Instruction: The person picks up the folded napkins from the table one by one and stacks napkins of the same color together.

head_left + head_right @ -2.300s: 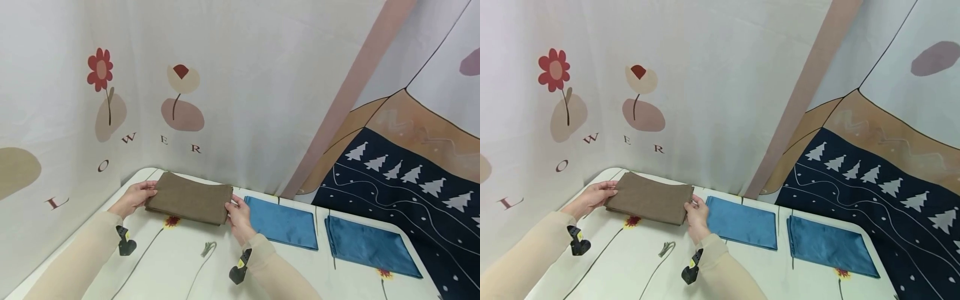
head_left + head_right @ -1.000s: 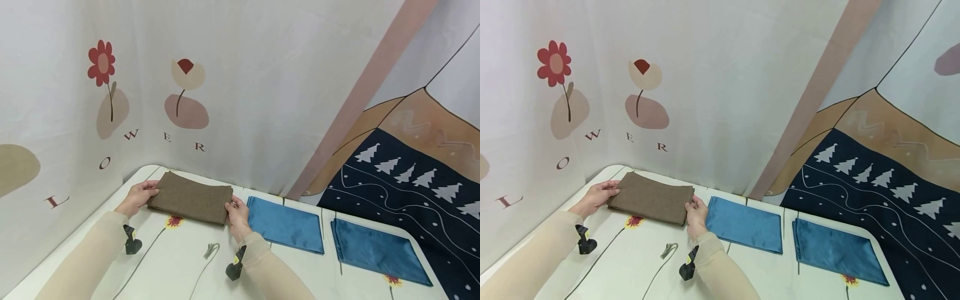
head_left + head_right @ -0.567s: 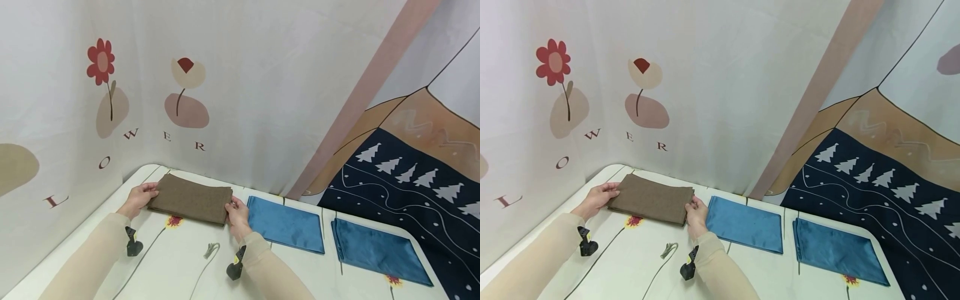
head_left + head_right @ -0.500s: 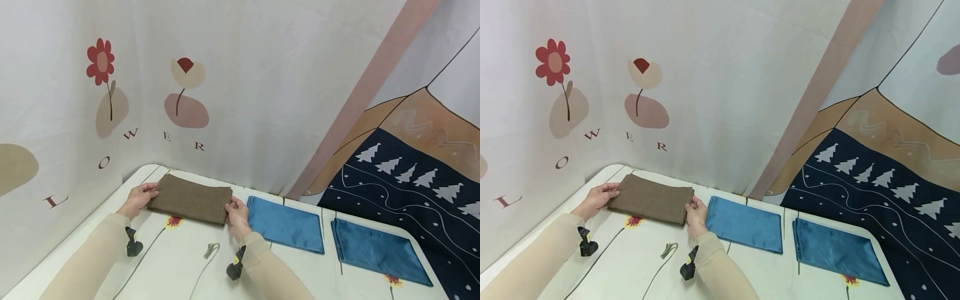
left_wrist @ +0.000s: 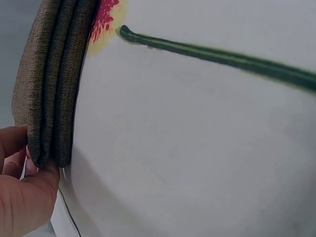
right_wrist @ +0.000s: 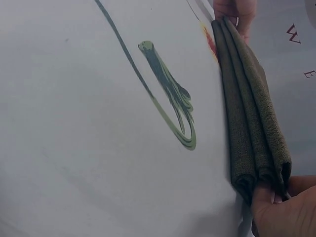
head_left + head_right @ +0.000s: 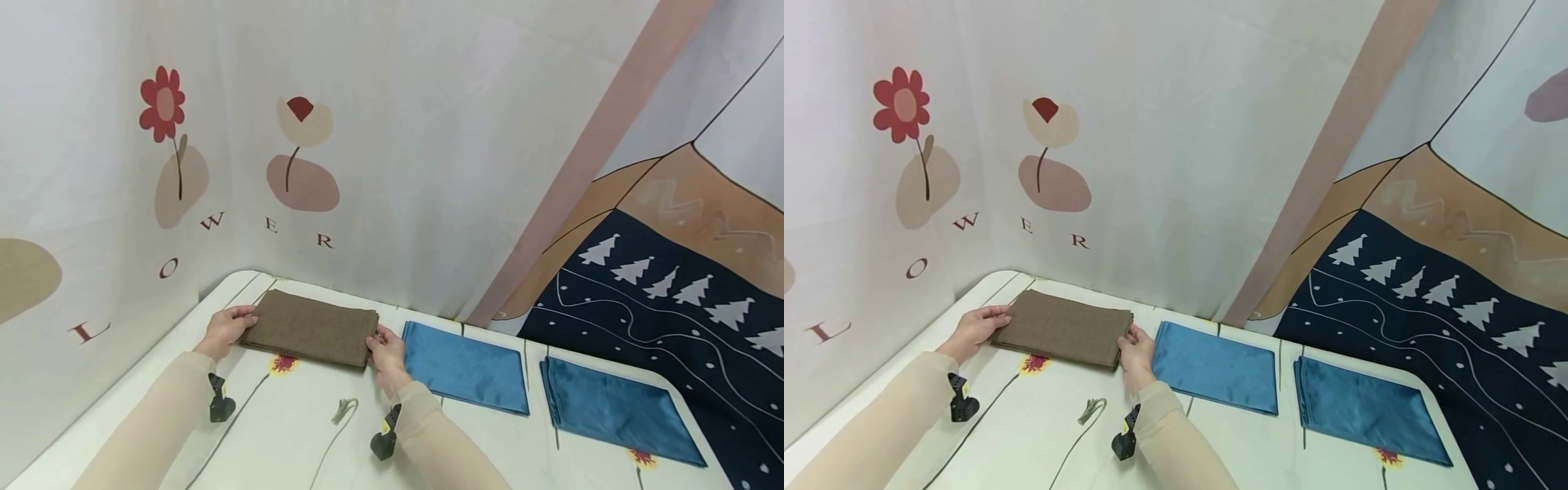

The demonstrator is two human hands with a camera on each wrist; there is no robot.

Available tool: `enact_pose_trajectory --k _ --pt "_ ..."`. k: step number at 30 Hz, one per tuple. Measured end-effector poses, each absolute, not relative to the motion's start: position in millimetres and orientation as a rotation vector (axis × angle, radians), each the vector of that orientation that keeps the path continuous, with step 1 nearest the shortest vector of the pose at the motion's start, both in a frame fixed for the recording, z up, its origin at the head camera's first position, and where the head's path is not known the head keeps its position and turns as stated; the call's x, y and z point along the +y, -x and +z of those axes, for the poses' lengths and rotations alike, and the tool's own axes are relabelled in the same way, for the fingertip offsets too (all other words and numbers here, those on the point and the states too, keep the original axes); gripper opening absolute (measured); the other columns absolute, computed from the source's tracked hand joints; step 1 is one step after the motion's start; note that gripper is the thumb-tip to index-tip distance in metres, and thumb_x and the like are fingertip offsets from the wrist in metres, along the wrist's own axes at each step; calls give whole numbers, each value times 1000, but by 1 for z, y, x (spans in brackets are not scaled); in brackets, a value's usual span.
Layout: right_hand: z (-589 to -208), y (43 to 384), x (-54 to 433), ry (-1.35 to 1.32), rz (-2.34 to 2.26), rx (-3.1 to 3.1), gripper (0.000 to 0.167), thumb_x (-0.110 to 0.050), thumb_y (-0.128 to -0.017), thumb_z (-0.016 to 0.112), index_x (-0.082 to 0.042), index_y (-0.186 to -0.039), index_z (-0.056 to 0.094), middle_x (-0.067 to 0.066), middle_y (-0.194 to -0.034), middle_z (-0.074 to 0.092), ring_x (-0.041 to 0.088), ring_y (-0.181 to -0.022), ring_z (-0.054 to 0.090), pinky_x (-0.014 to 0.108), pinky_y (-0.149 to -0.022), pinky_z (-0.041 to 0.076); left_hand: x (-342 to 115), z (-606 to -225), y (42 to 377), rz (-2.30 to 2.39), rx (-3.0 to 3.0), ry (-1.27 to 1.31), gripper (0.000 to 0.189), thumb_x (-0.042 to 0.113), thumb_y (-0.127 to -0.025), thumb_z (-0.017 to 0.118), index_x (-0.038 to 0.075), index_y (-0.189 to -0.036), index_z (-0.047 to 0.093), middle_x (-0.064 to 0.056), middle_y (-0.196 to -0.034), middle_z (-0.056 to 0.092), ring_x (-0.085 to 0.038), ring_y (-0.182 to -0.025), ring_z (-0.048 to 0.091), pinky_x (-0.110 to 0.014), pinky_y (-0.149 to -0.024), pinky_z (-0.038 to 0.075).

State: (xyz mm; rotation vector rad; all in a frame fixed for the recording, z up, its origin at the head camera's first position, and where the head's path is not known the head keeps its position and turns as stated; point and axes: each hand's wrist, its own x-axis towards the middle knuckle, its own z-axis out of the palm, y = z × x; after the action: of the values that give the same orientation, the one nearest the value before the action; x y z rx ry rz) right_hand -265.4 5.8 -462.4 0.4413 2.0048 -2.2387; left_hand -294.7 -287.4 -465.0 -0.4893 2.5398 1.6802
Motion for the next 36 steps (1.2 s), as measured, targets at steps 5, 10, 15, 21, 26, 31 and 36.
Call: enact_pose_trajectory --k 5,10,15,21,26,31,36 --pt "-463 265 7 -430 -2257 2002 39 3 -92 53 4 -130 50 17 -115 61 18 -98 59 32 -83 52 -286 -466 294 1684 2549 524 40 10 -94 53 -8 -130 47 -18 -113 60 -19 -96 54 -32 -80 45" --pt "-462 264 7 -427 -2275 1998 39 5 -91 53 7 -130 50 17 -112 60 16 -93 58 28 -77 51 -284 -465 293 1644 2610 518 39 10 -94 54 -9 -127 50 -21 -112 61 -18 -92 55 -34 -80 45" --pt "-462 262 6 -415 -2269 2004 39 5 -91 53 7 -130 49 14 -110 58 14 -89 54 23 -71 48 -282 -463 293 1595 2674 523 36 10 -93 55 -9 -123 53 -19 -106 63 -5 -77 52 -23 -69 44" --pt "-460 259 5 -405 -2259 2007 40 6 -90 52 7 -130 49 13 -108 57 14 -88 53 21 -69 47 -279 -462 292 1625 2663 567 36 9 -93 53 -7 -125 53 -23 -115 60 -18 -90 58 -28 -75 48" --pt "-459 257 4 -388 -2254 1997 40 6 -91 52 8 -130 48 12 -107 55 15 -89 52 22 -71 47 -280 -463 293 1701 2601 621 37 8 -94 52 -6 -128 50 -25 -125 55 -30 -108 54 -38 -88 47" --pt "-460 256 5 -387 -2245 2010 40 5 -91 53 9 -130 48 14 -110 55 17 -94 52 26 -77 49 -278 -463 291 1732 2564 642 38 9 -95 49 -6 -130 48 -27 -131 49 -35 -115 49 -44 -96 43" --pt "-460 253 7 -355 -2249 2021 41 5 -91 53 10 -131 46 18 -116 54 20 -101 52 32 -86 50 -276 -465 288 1725 2575 640 39 11 -96 48 -6 -131 46 -28 -133 46 -37 -119 46 -46 -99 41"
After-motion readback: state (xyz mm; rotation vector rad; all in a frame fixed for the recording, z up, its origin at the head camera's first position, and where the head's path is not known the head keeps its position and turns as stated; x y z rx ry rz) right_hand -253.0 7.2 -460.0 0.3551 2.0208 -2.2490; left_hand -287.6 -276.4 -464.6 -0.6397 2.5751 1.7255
